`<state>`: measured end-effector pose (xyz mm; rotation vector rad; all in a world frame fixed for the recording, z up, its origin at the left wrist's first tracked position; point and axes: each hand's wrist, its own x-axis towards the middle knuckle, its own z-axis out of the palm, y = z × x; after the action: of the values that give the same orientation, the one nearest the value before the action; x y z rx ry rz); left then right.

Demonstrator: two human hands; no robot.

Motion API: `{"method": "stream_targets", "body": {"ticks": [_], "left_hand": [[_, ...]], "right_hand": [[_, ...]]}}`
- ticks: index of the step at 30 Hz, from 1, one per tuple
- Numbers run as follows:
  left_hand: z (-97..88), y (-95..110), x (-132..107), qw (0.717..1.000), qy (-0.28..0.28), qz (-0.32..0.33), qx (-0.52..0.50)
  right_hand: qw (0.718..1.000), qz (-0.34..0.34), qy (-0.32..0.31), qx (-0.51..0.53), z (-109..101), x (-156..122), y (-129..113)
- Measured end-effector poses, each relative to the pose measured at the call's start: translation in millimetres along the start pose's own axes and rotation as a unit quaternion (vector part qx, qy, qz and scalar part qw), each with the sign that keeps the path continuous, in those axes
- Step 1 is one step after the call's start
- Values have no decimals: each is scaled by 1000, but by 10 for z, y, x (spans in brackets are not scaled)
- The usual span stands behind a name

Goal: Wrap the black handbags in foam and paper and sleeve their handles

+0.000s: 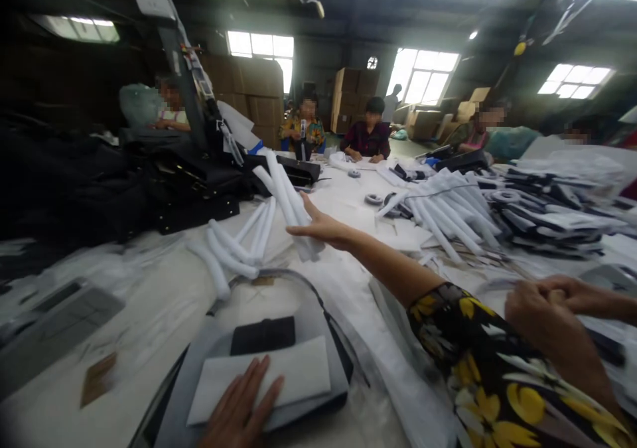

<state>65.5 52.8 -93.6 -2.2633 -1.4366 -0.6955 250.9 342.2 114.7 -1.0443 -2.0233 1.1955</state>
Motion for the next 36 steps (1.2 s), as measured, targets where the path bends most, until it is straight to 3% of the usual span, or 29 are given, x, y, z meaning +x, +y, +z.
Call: {"method": "stream_targets", "body": {"ticks": [3, 6, 9, 12, 14, 17, 23, 31, 36], "left_hand": [[-80, 32, 13, 999, -32, -15, -24], [-186, 38, 69, 998, -59, -4, -19], [-287, 24, 117, 996, -85, 26, -2], [-358, 5, 162, 993, -104, 46, 12], [-384, -8, 189, 991, -117, 56, 18], [-391, -32, 199, 990, -125, 66, 19], [-371, -64, 105, 995, -75, 60, -5], [-318, 6, -22, 997, -50, 33, -41], [-294, 61, -41, 999, -34, 11, -33]], "right_hand": [[981, -114, -58, -147, 286, -178, -200], [947, -171, -161, -218, 508, -672, -262], [920, -166, -248, -253, 731, -1296, -122], [897, -164, -244, -332, 918, -1771, 154], [886, -162, -227, -369, 989, -1935, 314], [881, -178, -204, -389, 1026, -1996, 425], [866, -241, -215, -382, 1037, -1922, 489], [886, -253, -208, -328, 1119, -1995, 909], [921, -224, -212, -236, 1041, -1912, 665]]}}
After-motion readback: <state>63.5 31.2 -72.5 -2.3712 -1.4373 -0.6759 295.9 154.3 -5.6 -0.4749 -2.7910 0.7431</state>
